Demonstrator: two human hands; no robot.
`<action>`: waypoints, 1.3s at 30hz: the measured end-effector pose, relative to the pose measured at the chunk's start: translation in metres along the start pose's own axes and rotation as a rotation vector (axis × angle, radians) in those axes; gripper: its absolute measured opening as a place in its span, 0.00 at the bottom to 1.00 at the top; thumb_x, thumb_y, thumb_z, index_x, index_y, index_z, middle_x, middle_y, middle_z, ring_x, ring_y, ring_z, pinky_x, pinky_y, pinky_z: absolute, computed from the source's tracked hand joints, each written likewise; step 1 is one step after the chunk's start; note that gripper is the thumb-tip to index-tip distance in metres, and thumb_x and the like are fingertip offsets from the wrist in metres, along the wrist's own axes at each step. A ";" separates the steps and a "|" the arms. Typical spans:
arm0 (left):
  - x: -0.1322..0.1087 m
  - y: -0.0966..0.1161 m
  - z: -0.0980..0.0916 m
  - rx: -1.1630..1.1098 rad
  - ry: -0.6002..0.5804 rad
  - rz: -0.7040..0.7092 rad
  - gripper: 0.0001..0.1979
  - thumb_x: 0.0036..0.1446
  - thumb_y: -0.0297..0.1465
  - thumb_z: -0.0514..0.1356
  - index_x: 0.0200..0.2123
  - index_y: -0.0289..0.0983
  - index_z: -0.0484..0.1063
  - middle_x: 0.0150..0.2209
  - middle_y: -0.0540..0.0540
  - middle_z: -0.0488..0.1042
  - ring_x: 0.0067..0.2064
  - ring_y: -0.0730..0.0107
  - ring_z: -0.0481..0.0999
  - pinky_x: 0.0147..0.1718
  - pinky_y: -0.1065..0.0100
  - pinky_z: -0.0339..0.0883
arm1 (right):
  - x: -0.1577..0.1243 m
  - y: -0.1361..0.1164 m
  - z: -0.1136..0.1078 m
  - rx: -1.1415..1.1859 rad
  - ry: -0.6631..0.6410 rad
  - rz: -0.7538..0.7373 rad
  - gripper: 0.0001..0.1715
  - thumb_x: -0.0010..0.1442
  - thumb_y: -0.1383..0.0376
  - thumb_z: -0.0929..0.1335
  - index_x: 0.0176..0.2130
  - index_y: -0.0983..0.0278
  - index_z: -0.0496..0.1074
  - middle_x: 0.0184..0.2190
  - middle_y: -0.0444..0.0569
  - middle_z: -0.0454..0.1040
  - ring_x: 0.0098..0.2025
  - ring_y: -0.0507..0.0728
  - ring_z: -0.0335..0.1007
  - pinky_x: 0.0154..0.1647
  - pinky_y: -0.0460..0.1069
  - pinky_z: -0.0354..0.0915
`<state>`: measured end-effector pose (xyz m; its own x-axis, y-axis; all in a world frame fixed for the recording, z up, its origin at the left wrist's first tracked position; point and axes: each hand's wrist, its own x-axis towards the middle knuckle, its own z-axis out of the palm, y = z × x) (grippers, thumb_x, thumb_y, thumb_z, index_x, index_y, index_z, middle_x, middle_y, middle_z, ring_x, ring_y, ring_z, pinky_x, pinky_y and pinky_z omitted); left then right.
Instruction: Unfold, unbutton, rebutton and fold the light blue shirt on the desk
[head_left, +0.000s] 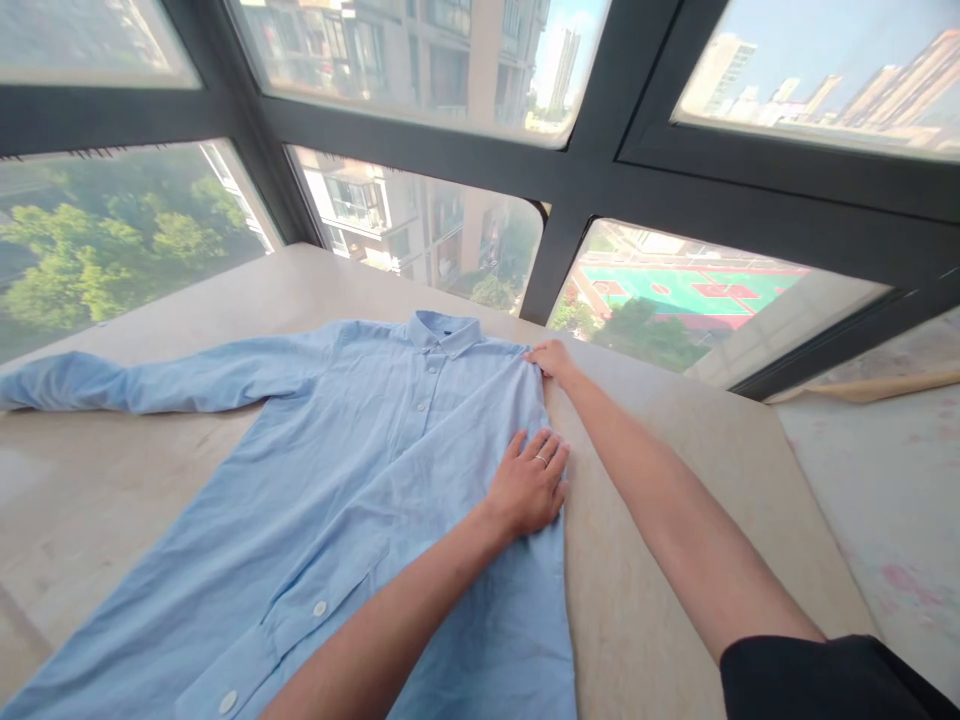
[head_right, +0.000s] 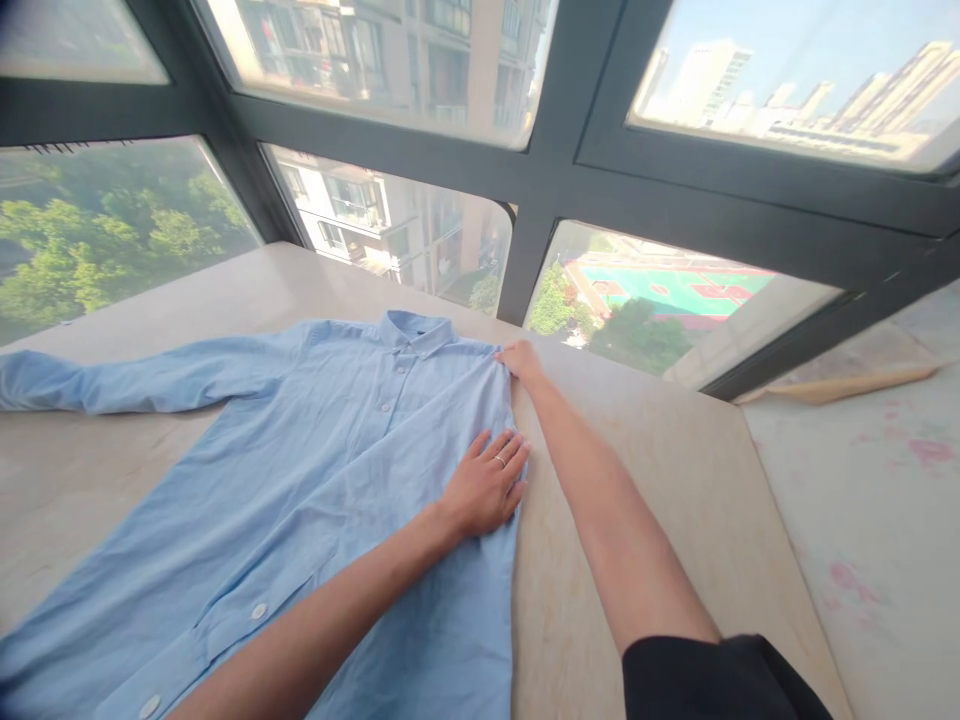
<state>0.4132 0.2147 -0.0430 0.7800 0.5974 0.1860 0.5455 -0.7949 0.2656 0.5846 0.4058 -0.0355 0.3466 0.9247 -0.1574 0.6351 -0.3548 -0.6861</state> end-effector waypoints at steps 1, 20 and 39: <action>-0.001 0.000 0.000 -0.002 -0.004 0.012 0.28 0.67 0.39 0.44 0.67 0.33 0.55 0.67 0.40 0.60 0.69 0.57 0.53 0.66 0.48 0.46 | 0.003 0.000 0.001 -0.006 0.018 0.011 0.08 0.50 0.62 0.74 0.28 0.65 0.75 0.22 0.46 0.73 0.29 0.54 0.71 0.28 0.45 0.63; -0.005 0.001 -0.004 -0.059 -0.046 0.056 0.31 0.65 0.43 0.47 0.67 0.33 0.55 0.68 0.41 0.56 0.70 0.54 0.50 0.67 0.43 0.40 | 0.007 -0.015 0.000 -0.129 0.091 -0.040 0.08 0.56 0.61 0.70 0.31 0.62 0.79 0.35 0.48 0.80 0.43 0.59 0.75 0.44 0.48 0.67; 0.005 -0.011 -0.014 -0.479 -0.004 -0.023 0.26 0.66 0.43 0.49 0.61 0.36 0.63 0.61 0.41 0.69 0.63 0.59 0.66 0.63 0.54 0.57 | 0.022 -0.008 -0.014 -0.073 0.031 -0.110 0.10 0.49 0.74 0.72 0.36 0.67 0.80 0.32 0.48 0.80 0.34 0.53 0.76 0.44 0.48 0.70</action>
<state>0.4068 0.2282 -0.0319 0.7711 0.6132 0.1714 0.3610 -0.6428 0.6756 0.5962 0.4269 -0.0236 0.2930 0.9541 -0.0613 0.7187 -0.2621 -0.6440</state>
